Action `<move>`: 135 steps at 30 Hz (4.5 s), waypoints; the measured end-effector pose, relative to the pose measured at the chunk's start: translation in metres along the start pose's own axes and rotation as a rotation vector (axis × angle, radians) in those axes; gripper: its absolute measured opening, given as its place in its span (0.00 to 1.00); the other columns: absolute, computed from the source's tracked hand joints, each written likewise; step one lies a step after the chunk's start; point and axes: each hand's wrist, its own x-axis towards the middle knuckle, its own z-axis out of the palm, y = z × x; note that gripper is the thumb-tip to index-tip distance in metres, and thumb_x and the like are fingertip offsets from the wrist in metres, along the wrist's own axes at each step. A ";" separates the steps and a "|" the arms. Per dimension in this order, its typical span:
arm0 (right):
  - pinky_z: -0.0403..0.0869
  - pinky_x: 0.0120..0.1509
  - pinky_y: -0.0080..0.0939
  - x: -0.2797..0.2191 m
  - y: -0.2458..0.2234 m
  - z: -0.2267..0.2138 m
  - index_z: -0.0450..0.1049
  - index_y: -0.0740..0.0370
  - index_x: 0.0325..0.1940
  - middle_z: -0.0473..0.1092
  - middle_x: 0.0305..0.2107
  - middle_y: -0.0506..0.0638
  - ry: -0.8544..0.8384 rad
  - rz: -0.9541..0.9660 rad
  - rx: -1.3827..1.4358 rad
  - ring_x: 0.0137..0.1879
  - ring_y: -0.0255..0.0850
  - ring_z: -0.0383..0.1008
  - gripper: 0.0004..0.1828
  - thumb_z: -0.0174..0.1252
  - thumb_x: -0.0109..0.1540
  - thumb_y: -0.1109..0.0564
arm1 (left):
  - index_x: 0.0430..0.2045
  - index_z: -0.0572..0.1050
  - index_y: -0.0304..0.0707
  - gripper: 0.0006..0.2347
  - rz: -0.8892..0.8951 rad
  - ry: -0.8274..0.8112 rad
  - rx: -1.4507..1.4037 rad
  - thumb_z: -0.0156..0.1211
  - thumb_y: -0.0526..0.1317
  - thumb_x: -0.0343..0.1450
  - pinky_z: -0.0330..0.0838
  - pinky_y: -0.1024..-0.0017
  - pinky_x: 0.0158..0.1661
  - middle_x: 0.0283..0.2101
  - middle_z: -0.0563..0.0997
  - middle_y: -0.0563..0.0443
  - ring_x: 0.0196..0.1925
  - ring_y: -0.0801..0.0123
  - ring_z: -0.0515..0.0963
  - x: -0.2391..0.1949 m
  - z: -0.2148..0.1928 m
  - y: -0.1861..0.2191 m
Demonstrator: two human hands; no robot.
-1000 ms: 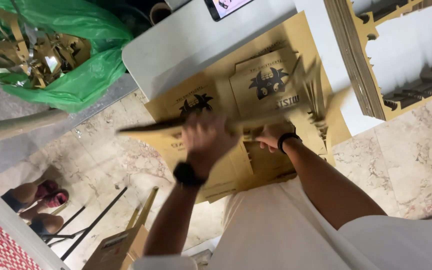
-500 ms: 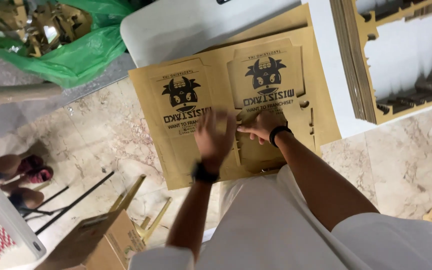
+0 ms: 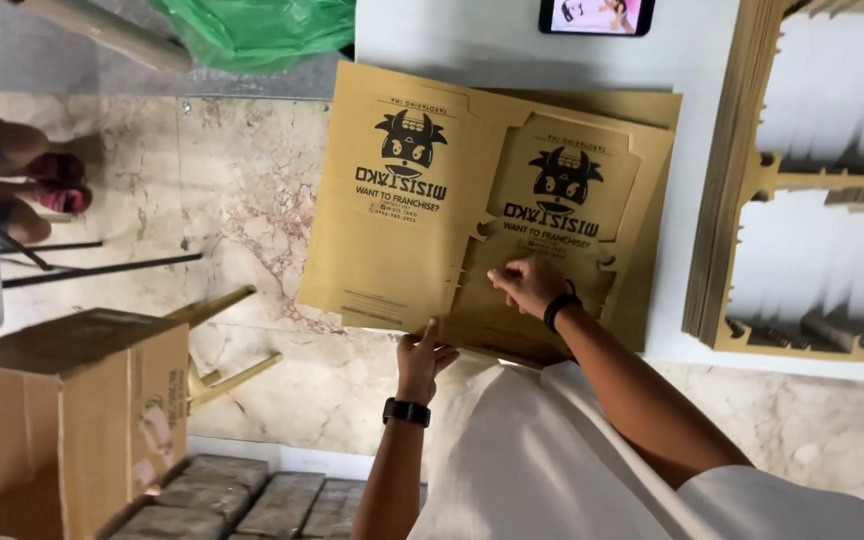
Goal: The person picks up printed cardboard sheets, folds them, and punches out pre-cut shapes to prepare them for assembly.
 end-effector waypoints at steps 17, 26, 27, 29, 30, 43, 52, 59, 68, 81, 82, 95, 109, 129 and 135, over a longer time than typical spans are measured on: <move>0.73 0.22 0.34 -0.024 0.028 0.016 0.82 0.63 0.27 0.76 0.15 0.56 -0.363 0.083 -0.297 0.15 0.41 0.74 0.31 0.57 0.63 0.33 | 0.61 0.70 0.32 0.26 0.168 0.025 -0.360 0.64 0.48 0.72 0.83 0.62 0.46 0.30 0.74 0.53 0.31 0.69 0.83 -0.015 0.014 -0.066; 0.71 0.20 0.36 0.001 0.038 0.024 0.80 0.71 0.29 0.76 0.17 0.60 -0.336 0.136 -0.209 0.16 0.44 0.73 0.27 0.68 0.57 0.40 | 0.44 0.81 0.31 0.16 0.387 0.078 -0.251 0.72 0.43 0.68 0.81 0.61 0.43 0.34 0.81 0.47 0.37 0.69 0.80 -0.031 0.025 -0.042; 0.70 0.19 0.34 0.004 0.040 0.024 0.80 0.68 0.28 0.76 0.16 0.58 -0.326 0.143 -0.216 0.15 0.41 0.72 0.27 0.69 0.57 0.38 | 0.46 0.81 0.31 0.15 0.408 0.059 -0.278 0.70 0.42 0.70 0.78 0.59 0.47 0.36 0.81 0.47 0.39 0.69 0.79 -0.018 0.023 -0.053; 0.68 0.17 0.33 0.009 0.041 0.028 0.81 0.65 0.28 0.76 0.16 0.57 -0.323 0.148 -0.231 0.14 0.39 0.70 0.27 0.70 0.56 0.36 | 0.47 0.80 0.31 0.14 0.429 0.049 -0.313 0.68 0.41 0.72 0.76 0.57 0.51 0.38 0.81 0.48 0.42 0.70 0.78 0.001 0.021 -0.066; 0.68 0.17 0.32 0.011 0.042 0.029 0.81 0.65 0.29 0.76 0.16 0.56 -0.318 0.160 -0.232 0.14 0.39 0.71 0.26 0.70 0.56 0.37 | 0.48 0.80 0.30 0.13 0.458 0.031 -0.358 0.67 0.38 0.72 0.74 0.56 0.53 0.39 0.80 0.46 0.44 0.68 0.77 0.006 0.021 -0.069; 0.74 0.30 0.38 0.046 0.079 0.048 0.77 0.67 0.31 0.75 0.21 0.58 -0.313 0.222 -0.077 0.25 0.44 0.74 0.14 0.65 0.62 0.52 | 0.51 0.77 0.30 0.16 0.715 -0.035 -0.234 0.68 0.32 0.70 0.68 0.48 0.61 0.47 0.83 0.41 0.53 0.55 0.81 -0.032 0.029 -0.083; 0.72 0.31 0.38 -0.005 0.013 0.034 0.81 0.64 0.29 0.77 0.21 0.56 -0.264 0.173 -0.175 0.21 0.41 0.70 0.14 0.65 0.56 0.49 | 0.52 0.70 0.24 0.17 0.613 0.266 -0.139 0.66 0.37 0.74 0.77 0.55 0.50 0.49 0.80 0.31 0.49 0.58 0.79 -0.039 0.032 -0.057; 0.67 0.22 0.32 -0.010 0.025 0.025 0.80 0.67 0.24 0.74 0.14 0.57 -0.327 0.147 -0.360 0.13 0.40 0.67 0.24 0.65 0.56 0.41 | 0.49 0.75 0.30 0.27 0.222 0.176 0.067 0.78 0.46 0.61 0.83 0.61 0.39 0.43 0.83 0.31 0.41 0.46 0.85 -0.045 0.069 -0.076; 0.63 0.17 0.31 -0.013 0.026 0.028 0.79 0.67 0.19 0.72 0.11 0.58 -0.347 0.110 -0.442 0.10 0.40 0.64 0.27 0.72 0.53 0.39 | 0.15 0.79 0.31 0.11 0.287 0.026 0.259 0.63 0.41 0.66 0.75 0.71 0.20 0.13 0.79 0.44 0.13 0.64 0.81 -0.052 0.068 -0.068; 0.63 0.17 0.34 -0.023 0.024 0.027 0.72 0.66 0.10 0.68 0.07 0.57 -0.326 -0.013 -0.302 0.10 0.39 0.62 0.23 0.66 0.57 0.54 | 0.42 0.70 0.26 0.20 0.220 -0.020 0.499 0.65 0.48 0.68 0.76 0.46 0.51 0.41 0.84 0.32 0.47 0.40 0.84 -0.085 0.042 -0.028; 0.64 0.16 0.33 -0.011 0.039 0.029 0.72 0.67 0.11 0.69 0.08 0.57 -0.363 0.018 -0.318 0.09 0.38 0.63 0.26 0.71 0.55 0.48 | 0.48 0.73 0.19 0.25 0.286 -0.129 0.313 0.73 0.42 0.65 0.74 0.47 0.55 0.47 0.83 0.27 0.53 0.38 0.82 -0.085 0.033 -0.024; 0.75 0.30 0.39 -0.045 -0.023 0.022 0.72 0.62 0.12 0.70 0.10 0.54 -0.331 -0.073 -0.491 0.15 0.40 0.69 0.22 0.65 0.59 0.53 | 0.47 0.75 0.14 0.21 0.331 0.115 0.109 0.62 0.43 0.73 0.79 0.67 0.21 0.24 0.82 0.29 0.18 0.56 0.83 -0.051 0.046 -0.041; 0.79 0.49 0.49 -0.014 0.023 0.028 0.85 0.54 0.34 0.79 0.26 0.49 -0.307 -0.123 -0.855 0.40 0.49 0.83 0.12 0.65 0.56 0.46 | 0.22 0.77 0.37 0.09 1.095 0.463 0.659 0.66 0.41 0.70 0.66 0.57 0.13 0.16 0.77 0.38 0.19 0.37 0.78 -0.095 0.073 -0.016; 0.74 0.53 0.46 0.030 0.058 0.041 0.77 0.60 0.42 0.76 0.36 0.53 -0.192 0.136 -0.664 0.48 0.51 0.78 0.15 0.52 0.64 0.49 | 0.22 0.76 0.28 0.11 0.883 0.090 0.060 0.67 0.38 0.70 0.74 0.70 0.12 0.12 0.78 0.39 0.09 0.59 0.79 -0.107 0.071 -0.009; 0.77 0.53 0.51 -0.017 -0.003 0.018 0.85 0.59 0.32 0.79 0.26 0.55 -0.400 -0.063 -0.694 0.40 0.55 0.81 0.16 0.63 0.60 0.44 | 0.40 0.75 0.17 0.19 0.369 0.024 -0.125 0.68 0.44 0.70 0.80 0.62 0.16 0.22 0.81 0.31 0.15 0.52 0.81 -0.030 0.028 -0.063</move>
